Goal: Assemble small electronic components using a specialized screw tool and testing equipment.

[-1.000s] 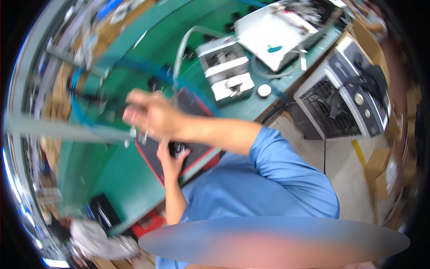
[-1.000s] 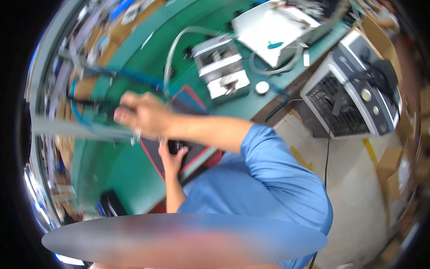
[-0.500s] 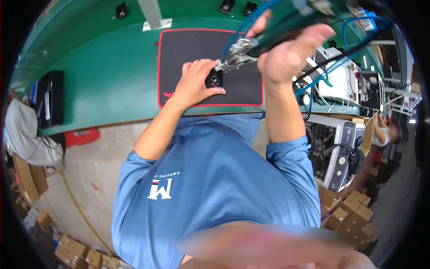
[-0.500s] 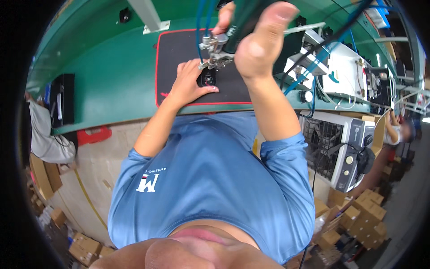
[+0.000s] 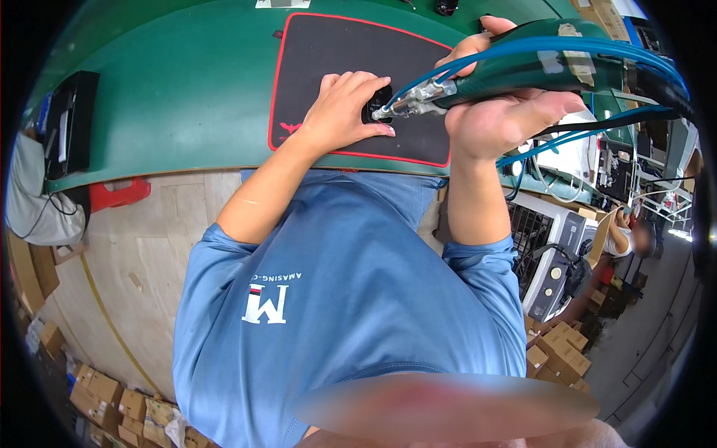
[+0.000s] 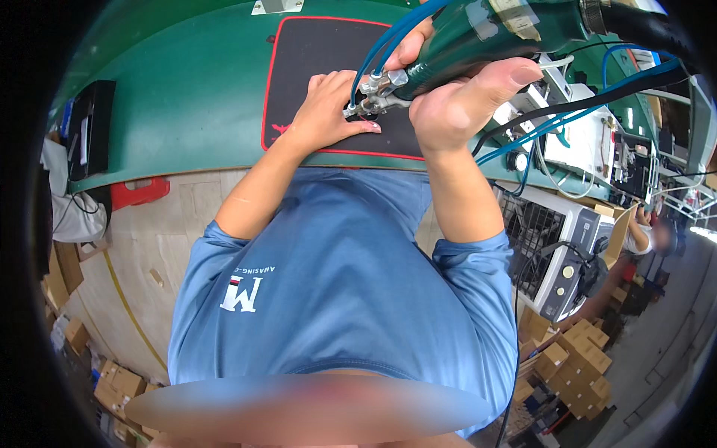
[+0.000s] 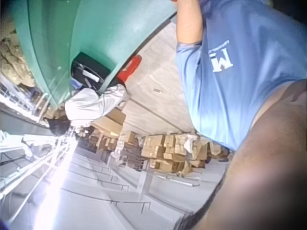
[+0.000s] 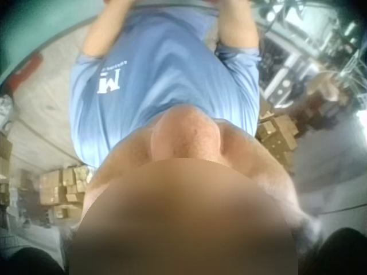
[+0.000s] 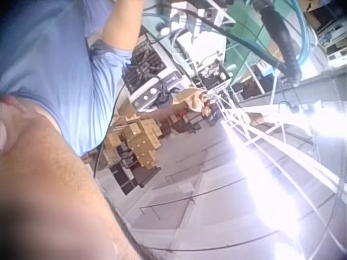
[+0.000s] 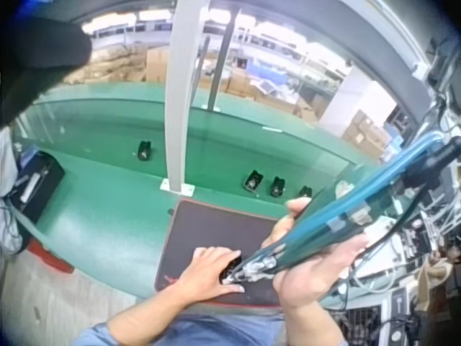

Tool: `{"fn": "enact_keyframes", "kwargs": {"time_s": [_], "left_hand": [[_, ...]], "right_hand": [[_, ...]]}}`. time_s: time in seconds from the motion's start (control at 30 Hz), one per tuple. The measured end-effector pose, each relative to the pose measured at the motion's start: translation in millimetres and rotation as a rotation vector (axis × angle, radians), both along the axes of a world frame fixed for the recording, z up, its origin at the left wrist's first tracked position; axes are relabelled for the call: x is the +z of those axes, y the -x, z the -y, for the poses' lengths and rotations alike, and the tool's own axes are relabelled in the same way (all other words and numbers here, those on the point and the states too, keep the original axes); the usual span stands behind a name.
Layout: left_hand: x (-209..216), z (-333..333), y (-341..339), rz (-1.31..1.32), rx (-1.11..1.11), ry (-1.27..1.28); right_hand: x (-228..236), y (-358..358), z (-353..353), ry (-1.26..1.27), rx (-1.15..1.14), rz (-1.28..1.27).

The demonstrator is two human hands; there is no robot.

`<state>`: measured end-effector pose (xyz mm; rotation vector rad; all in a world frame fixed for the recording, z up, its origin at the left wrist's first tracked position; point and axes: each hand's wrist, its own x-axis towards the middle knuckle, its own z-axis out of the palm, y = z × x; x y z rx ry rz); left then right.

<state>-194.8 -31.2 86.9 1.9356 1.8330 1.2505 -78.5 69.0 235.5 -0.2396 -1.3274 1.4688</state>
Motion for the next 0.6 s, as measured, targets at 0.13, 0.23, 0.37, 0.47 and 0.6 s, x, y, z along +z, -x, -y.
{"fn": "enact_keyframes", "kwargs": {"time_s": [0.13,0.23,0.37,0.47,0.6], "left_hand": [[0,0,0,-0.001,0.005,-0.005],[0,0,0,-0.001,0.006,-0.012],[0,-1,0,-0.002,0.009,-0.012],[1,-1,1,-0.011,0.001,0.006],[-1,-1,0,0.003,0.004,-0.018]], "right_hand": [[4,-1,6,-0.064,-0.089,0.160],[3,0,7,-0.076,-0.133,0.192],[4,1,8,-0.096,-0.142,0.215],[4,1,9,-0.100,-0.143,0.235],[-13,-4,6,0.010,0.006,0.029]]}}
